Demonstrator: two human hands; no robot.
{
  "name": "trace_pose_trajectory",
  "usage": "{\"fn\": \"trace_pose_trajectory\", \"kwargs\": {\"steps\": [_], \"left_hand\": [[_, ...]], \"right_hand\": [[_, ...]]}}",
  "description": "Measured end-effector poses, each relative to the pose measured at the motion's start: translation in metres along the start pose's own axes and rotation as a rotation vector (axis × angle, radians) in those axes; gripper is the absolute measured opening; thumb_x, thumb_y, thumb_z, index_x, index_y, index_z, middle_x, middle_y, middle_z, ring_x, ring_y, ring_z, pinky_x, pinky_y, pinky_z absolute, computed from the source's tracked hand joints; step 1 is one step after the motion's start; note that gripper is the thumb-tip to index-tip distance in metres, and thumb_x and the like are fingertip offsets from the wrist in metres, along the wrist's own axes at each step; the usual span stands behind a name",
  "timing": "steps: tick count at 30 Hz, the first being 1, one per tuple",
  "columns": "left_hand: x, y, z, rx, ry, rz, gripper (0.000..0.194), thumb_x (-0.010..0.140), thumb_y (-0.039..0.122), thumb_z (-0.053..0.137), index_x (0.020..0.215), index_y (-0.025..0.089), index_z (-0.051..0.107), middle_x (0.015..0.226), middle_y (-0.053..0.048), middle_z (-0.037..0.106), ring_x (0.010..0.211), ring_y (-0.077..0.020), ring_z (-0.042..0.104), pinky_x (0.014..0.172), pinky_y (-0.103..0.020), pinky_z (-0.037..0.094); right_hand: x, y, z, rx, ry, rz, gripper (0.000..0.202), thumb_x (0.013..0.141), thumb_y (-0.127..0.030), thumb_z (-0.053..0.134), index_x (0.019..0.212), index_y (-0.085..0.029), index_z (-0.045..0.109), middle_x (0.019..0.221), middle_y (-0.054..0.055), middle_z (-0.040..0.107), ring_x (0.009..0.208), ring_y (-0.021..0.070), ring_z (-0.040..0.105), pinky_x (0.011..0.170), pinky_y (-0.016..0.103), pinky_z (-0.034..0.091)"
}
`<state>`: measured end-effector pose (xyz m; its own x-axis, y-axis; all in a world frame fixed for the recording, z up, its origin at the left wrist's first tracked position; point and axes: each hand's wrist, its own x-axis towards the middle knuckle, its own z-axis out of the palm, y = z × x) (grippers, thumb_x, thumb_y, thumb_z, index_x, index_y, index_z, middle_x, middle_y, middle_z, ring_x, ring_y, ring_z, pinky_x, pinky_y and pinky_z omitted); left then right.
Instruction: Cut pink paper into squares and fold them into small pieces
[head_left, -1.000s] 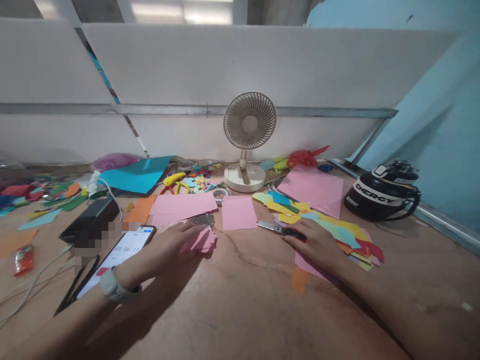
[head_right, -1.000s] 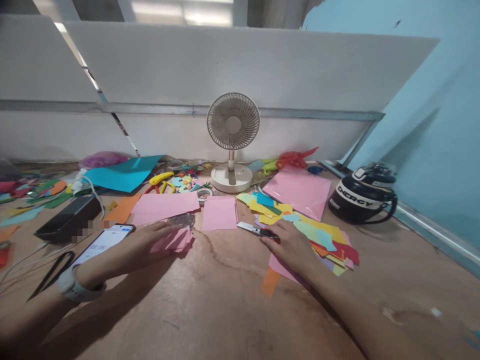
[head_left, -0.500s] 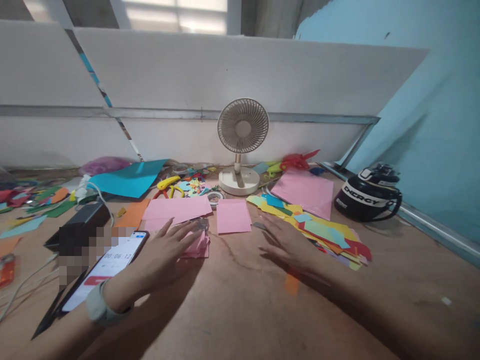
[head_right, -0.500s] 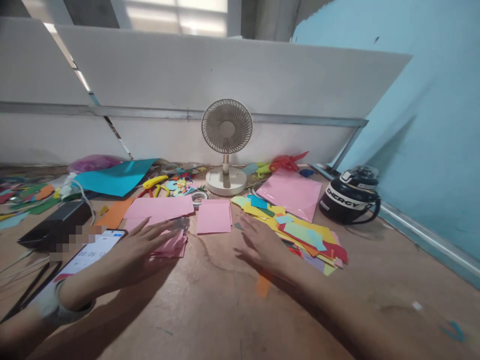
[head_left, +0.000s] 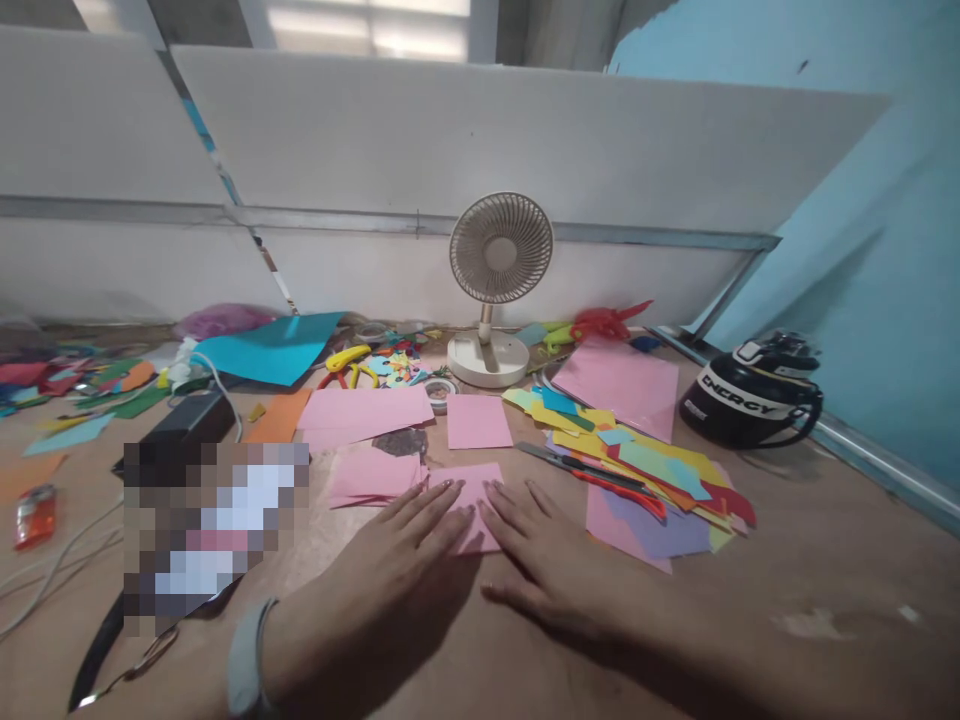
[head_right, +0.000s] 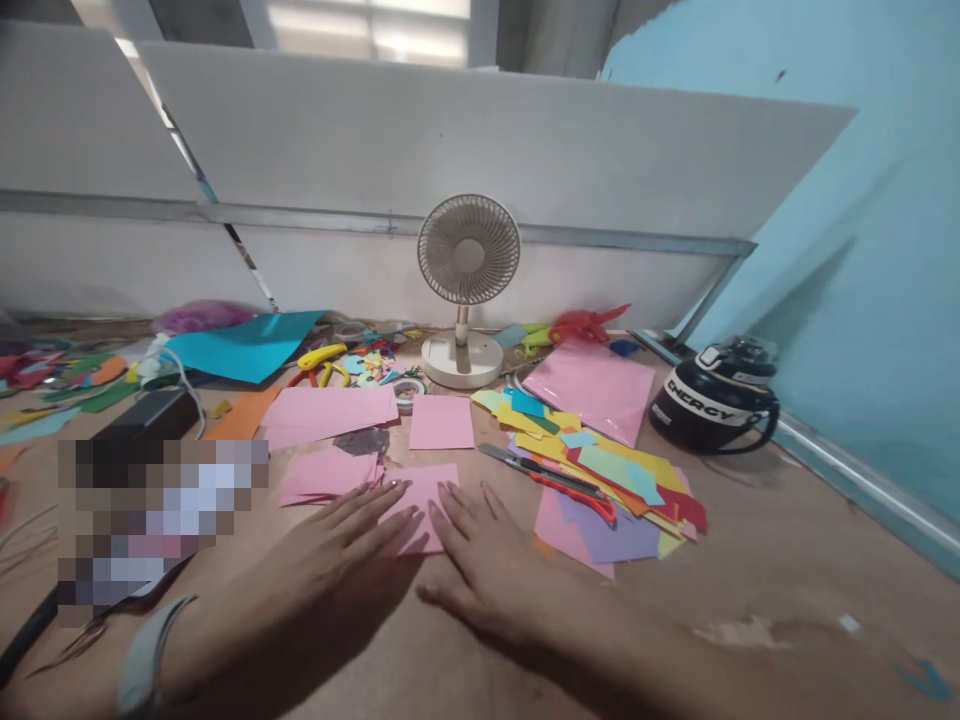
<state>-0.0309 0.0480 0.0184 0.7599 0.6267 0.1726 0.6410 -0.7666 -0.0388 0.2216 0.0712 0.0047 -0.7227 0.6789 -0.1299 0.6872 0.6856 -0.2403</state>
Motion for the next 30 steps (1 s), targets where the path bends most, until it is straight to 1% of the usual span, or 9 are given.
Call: {"fn": "trace_pose_trajectory", "kwargs": {"steps": [4,10,14,18,20,22,24,27,30], "left_hand": [[-0.001,0.009,0.005,-0.118,-0.048,-0.017,0.071,0.093,0.051,0.059,0.143,0.005,0.042,0.145,-0.025,0.049,0.133,-0.0364,0.051,0.105,-0.05,0.048],[-0.003,0.011,0.014,-0.101,0.026,0.121,0.04,0.092,0.013,0.054,0.132,0.007,0.052,0.131,-0.02,0.063,0.122,-0.0304,0.062,0.102,-0.046,0.052],[-0.004,0.012,0.008,-0.218,0.155,0.119,0.03,0.093,0.01,0.043,0.118,0.014,0.058,0.121,-0.014,0.07,0.109,-0.0248,0.069,0.091,-0.037,0.059],[-0.004,0.021,-0.002,-0.443,0.129,-0.025,0.018,0.1,0.027,0.046,0.097,0.021,0.062,0.092,-0.004,0.074,0.079,-0.0185,0.072,0.072,-0.028,0.059],[-0.005,0.023,-0.003,-0.522,0.085,-0.192,0.015,0.101,0.029,0.047,0.104,0.022,0.06,0.081,-0.001,0.071,0.065,-0.0153,0.068,0.061,-0.024,0.056],[-0.006,0.02,0.0,-0.532,0.185,-0.276,0.034,0.1,0.031,0.048,0.132,0.022,0.046,0.092,-0.003,0.073,0.071,-0.0172,0.07,0.063,-0.026,0.057],[-0.007,0.017,0.005,-0.443,0.311,-0.244,0.048,0.098,0.027,0.046,0.143,0.019,0.033,0.105,-0.01,0.072,0.082,-0.0203,0.072,0.069,-0.03,0.06],[-0.008,0.018,0.008,-0.196,0.409,-0.093,0.049,0.091,0.018,0.049,0.139,0.016,0.043,0.126,-0.015,0.065,0.111,-0.0259,0.066,0.091,-0.039,0.057],[-0.009,0.029,0.008,-0.051,0.349,0.075,0.046,0.092,0.02,0.053,0.138,0.017,0.052,0.135,-0.008,0.063,0.127,-0.0233,0.056,0.113,-0.039,0.041]], "right_hand": [[-0.029,-0.023,0.012,-0.067,0.178,-0.022,0.069,0.099,-0.062,0.04,0.149,-0.015,0.044,0.152,0.015,0.043,0.143,0.0348,0.038,0.118,0.055,0.031],[-0.033,-0.019,0.011,-0.081,0.353,-0.147,0.04,0.1,-0.035,0.052,0.133,-0.014,0.061,0.133,0.013,0.065,0.124,0.0315,0.059,0.113,0.054,0.038],[-0.032,-0.011,0.003,0.108,0.444,-0.188,0.021,0.098,-0.016,0.05,0.102,-0.018,0.071,0.113,0.008,0.073,0.105,0.0209,0.067,0.114,0.048,0.035],[-0.03,-0.01,-0.003,0.285,0.421,-0.183,0.015,0.098,-0.019,0.055,0.095,-0.02,0.069,0.103,0.004,0.073,0.096,0.0171,0.066,0.107,0.04,0.04],[-0.026,-0.009,-0.003,0.366,0.399,-0.127,0.012,0.098,-0.021,0.057,0.094,-0.02,0.068,0.099,0.004,0.071,0.094,0.0173,0.064,0.095,0.035,0.046],[-0.019,-0.006,0.0,0.429,0.387,-0.031,0.013,0.097,-0.025,0.059,0.087,-0.019,0.066,0.089,0.003,0.068,0.085,0.0171,0.061,0.08,0.031,0.047],[-0.01,-0.002,0.003,0.455,0.386,0.077,0.021,0.095,-0.029,0.063,0.077,-0.018,0.061,0.078,0.001,0.062,0.075,0.0162,0.056,0.069,0.028,0.042],[0.002,0.003,0.004,0.444,0.37,0.132,0.032,0.089,-0.032,0.07,0.068,-0.018,0.05,0.072,-0.001,0.055,0.07,0.0152,0.05,0.063,0.026,0.035],[0.01,0.004,0.004,0.422,0.361,0.138,0.035,0.087,-0.03,0.071,0.067,-0.019,0.045,0.07,-0.002,0.05,0.067,0.0141,0.045,0.061,0.026,0.031]]}}
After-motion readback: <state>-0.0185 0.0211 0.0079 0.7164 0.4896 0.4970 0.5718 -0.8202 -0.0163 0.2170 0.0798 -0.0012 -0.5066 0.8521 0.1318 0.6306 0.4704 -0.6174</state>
